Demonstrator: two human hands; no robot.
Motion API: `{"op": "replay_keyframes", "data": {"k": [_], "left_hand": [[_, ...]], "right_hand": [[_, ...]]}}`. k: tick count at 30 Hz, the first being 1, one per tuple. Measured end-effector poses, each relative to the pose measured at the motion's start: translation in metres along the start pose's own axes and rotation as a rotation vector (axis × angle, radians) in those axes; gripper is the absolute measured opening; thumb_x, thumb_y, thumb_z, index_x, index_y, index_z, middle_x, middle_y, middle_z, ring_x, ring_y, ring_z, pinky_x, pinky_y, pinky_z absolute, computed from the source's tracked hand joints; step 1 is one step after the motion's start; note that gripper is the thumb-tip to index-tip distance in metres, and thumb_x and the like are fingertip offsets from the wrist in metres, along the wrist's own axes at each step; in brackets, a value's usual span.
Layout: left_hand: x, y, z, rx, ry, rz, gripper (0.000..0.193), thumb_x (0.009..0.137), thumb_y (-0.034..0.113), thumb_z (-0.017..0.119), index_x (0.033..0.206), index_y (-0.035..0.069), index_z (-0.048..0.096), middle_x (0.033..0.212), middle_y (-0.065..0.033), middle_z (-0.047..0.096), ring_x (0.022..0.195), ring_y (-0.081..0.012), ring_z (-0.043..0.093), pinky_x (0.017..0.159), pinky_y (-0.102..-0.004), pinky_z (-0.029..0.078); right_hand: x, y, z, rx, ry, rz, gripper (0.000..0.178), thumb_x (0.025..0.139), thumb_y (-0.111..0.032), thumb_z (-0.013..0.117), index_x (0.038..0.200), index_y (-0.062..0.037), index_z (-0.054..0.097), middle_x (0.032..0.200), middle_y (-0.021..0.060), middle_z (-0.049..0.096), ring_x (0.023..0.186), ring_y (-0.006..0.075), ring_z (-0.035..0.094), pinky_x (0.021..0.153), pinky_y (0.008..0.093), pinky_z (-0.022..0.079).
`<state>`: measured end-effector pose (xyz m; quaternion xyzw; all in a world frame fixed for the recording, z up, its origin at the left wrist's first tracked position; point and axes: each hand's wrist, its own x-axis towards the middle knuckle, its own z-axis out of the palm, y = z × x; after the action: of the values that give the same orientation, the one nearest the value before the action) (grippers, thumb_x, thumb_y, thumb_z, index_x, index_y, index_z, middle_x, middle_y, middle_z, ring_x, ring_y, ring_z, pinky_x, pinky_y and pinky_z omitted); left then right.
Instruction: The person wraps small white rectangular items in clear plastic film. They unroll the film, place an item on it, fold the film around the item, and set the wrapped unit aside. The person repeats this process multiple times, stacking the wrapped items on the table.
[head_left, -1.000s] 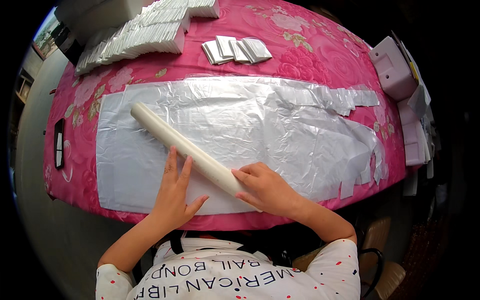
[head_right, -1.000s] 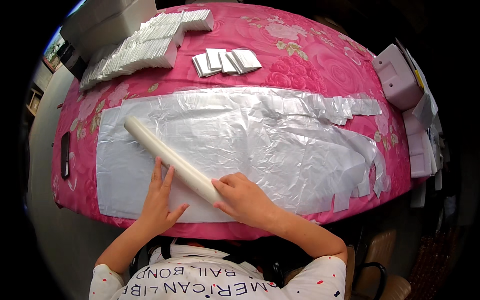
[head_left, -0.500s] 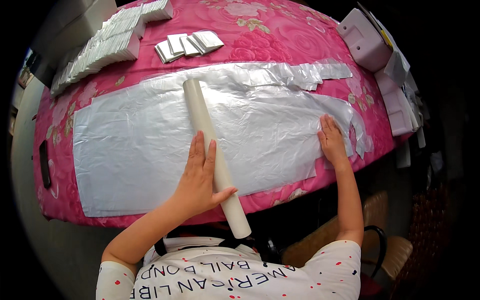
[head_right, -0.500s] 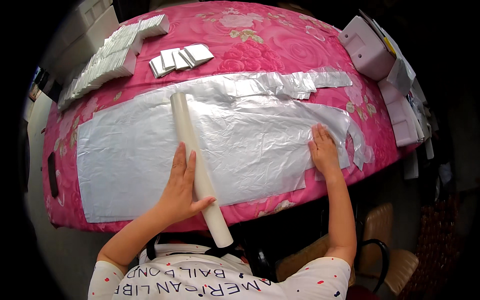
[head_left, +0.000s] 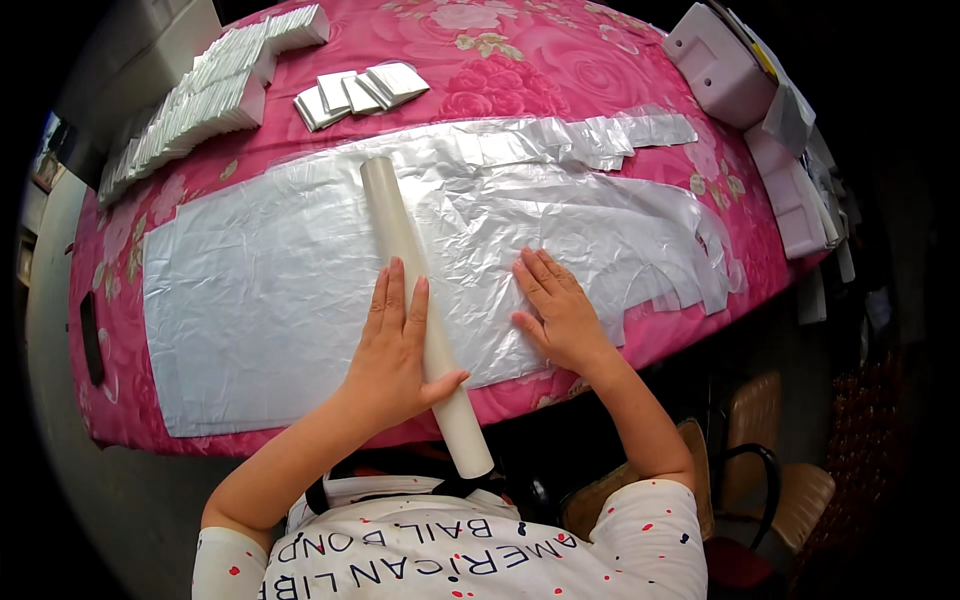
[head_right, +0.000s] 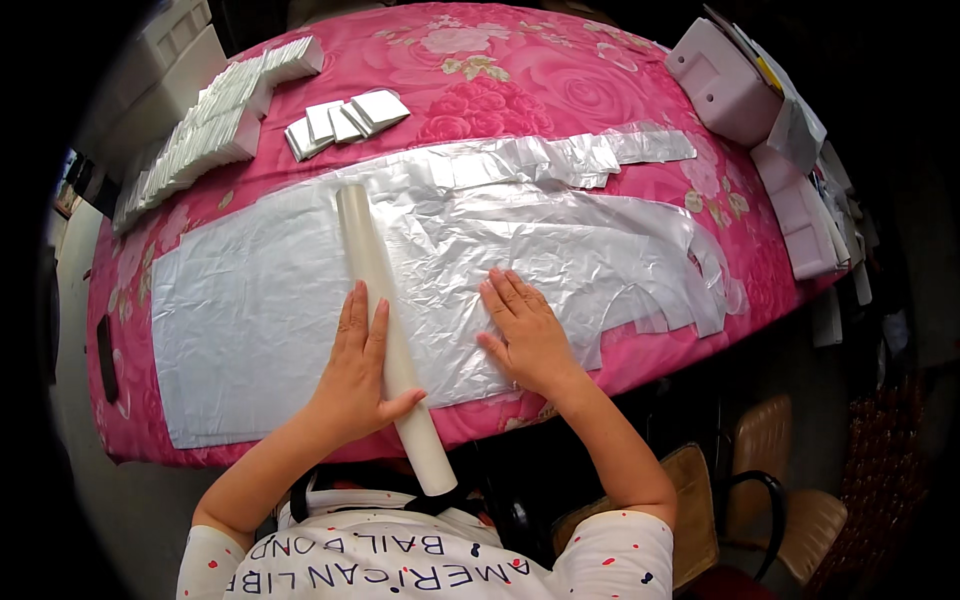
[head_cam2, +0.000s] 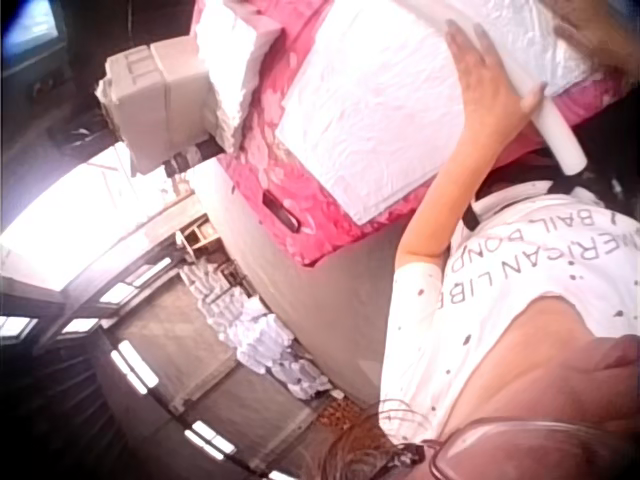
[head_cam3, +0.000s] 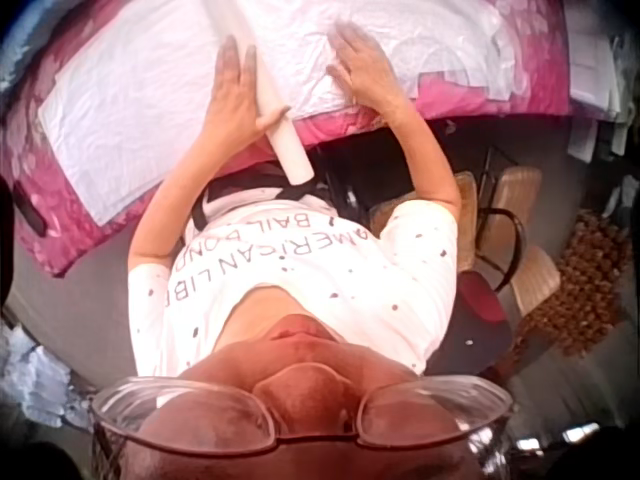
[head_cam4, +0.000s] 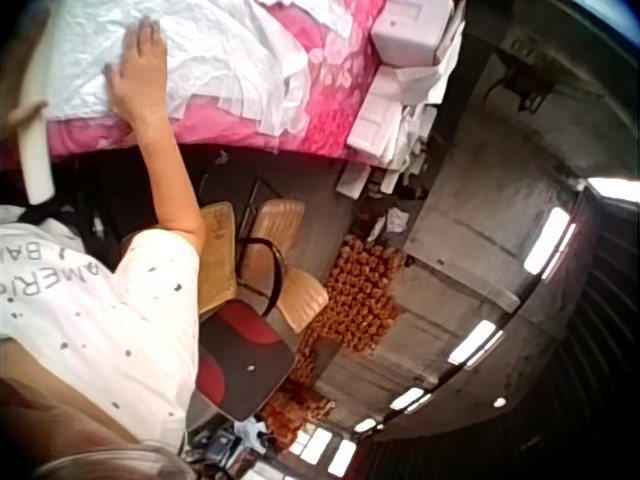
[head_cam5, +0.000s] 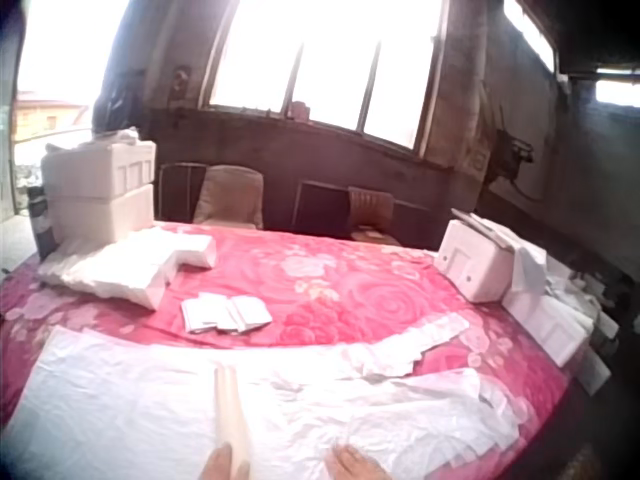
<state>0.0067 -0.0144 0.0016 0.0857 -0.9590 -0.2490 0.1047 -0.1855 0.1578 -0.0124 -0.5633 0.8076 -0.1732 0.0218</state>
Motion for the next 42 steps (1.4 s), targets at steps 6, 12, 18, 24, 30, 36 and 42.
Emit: {"op": "replay_keyframes", "data": {"k": [6, 12, 18, 24, 30, 36, 42], "left_hand": [[0.001, 0.002, 0.0, -0.018, 0.0, -0.012, 0.101, 0.069, 0.044, 0.069, 0.138, -0.007, 0.016, 0.142, -0.0337, 0.004, 0.133, -0.0483, 0.005, 0.109, -0.0488, 0.016], [0.001, 0.002, -0.001, -0.036, -0.022, -0.019, 0.1, 0.07, 0.04, 0.069, 0.14, -0.004, 0.012, 0.143, -0.0324, 0.001, 0.133, -0.0495, 0.005, 0.108, -0.0508, 0.016], [0.001, -0.001, 0.002, -0.008, -0.011, 0.017, 0.1, 0.07, 0.043, 0.068, 0.139, -0.004, 0.014, 0.143, -0.0324, 0.002, 0.133, -0.0491, 0.004, 0.108, -0.0507, 0.015], [0.001, 0.005, 0.0, -0.094, 0.147, 0.115, 0.088, 0.073, 0.031, 0.069, 0.138, -0.001, 0.02, 0.144, -0.0269, 0.015, 0.133, -0.0413, 0.02, 0.106, -0.0468, 0.024], [-0.001, 0.022, -0.018, -1.384, -0.156, -0.507, 0.052, 0.086, 0.017, 0.059, 0.131, 0.005, 0.037, 0.118, -0.0114, 0.052, 0.106, -0.0181, 0.053, 0.09, -0.0326, 0.043], [-0.01, 0.005, -0.018, -1.614, -0.175, -0.643, 0.024, 0.086, 0.016, 0.061, 0.105, 0.001, 0.056, 0.089, -0.007, 0.061, 0.078, -0.0143, 0.061, 0.072, -0.0284, 0.05], [-0.007, 0.007, -0.021, -1.647, -0.2, -0.664, 0.015, 0.086, 0.016, 0.061, 0.094, 0.004, 0.058, 0.079, -0.0044, 0.059, 0.072, -0.014, 0.06, 0.07, -0.029, 0.049]], "right_hand": [[-0.033, 0.138, -0.023, -0.178, 0.25, 0.336, 0.042, 0.09, -0.017, 0.044, 0.126, 0.0027, 0.045, 0.134, 0.0199, 0.042, 0.125, 0.0339, 0.039, 0.105, 0.038, 0.029], [-0.055, 0.172, -0.041, -0.285, 0.455, 0.498, 0.02, 0.082, -0.01, 0.057, 0.099, -0.0017, 0.064, 0.107, 0.0114, 0.063, 0.105, 0.0258, 0.057, 0.09, 0.0345, 0.044], [-0.038, 0.119, -0.07, -0.469, 0.584, 0.323, 0.014, 0.067, -0.007, 0.066, 0.068, -0.004, 0.053, 0.084, 0.0066, 0.065, 0.078, 0.0262, 0.059, 0.073, 0.0351, 0.046], [-0.01, 0.008, -0.077, -0.003, 0.394, 0.408, 0.019, 0.068, -0.007, 0.068, 0.068, -0.0029, 0.049, 0.06, 0.0066, 0.053, 0.052, 0.0208, 0.051, 0.05, 0.0313, 0.04], [0.002, -0.104, -0.05, 0.71, 0.021, 0.084, 0.019, 0.075, -0.008, 0.069, 0.087, -0.0006, 0.056, 0.075, 0.0087, 0.06, 0.067, 0.0173, 0.06, 0.063, 0.0264, 0.047], [-0.001, -0.097, -0.048, 0.765, 0.017, 0.03, 0.029, 0.077, -0.011, 0.068, 0.102, -0.0005, 0.058, 0.099, 0.0114, 0.063, 0.083, 0.0255, 0.062, 0.074, 0.0298, 0.049], [-0.033, -0.045, -0.029, -0.42, 0.232, 0.401, 0.078, 0.068, -0.015, 0.074, 0.133, -0.0001, 0.032, 0.111, 0.0182, 0.056, 0.1, 0.0314, 0.054, 0.088, 0.0378, 0.042]]}}
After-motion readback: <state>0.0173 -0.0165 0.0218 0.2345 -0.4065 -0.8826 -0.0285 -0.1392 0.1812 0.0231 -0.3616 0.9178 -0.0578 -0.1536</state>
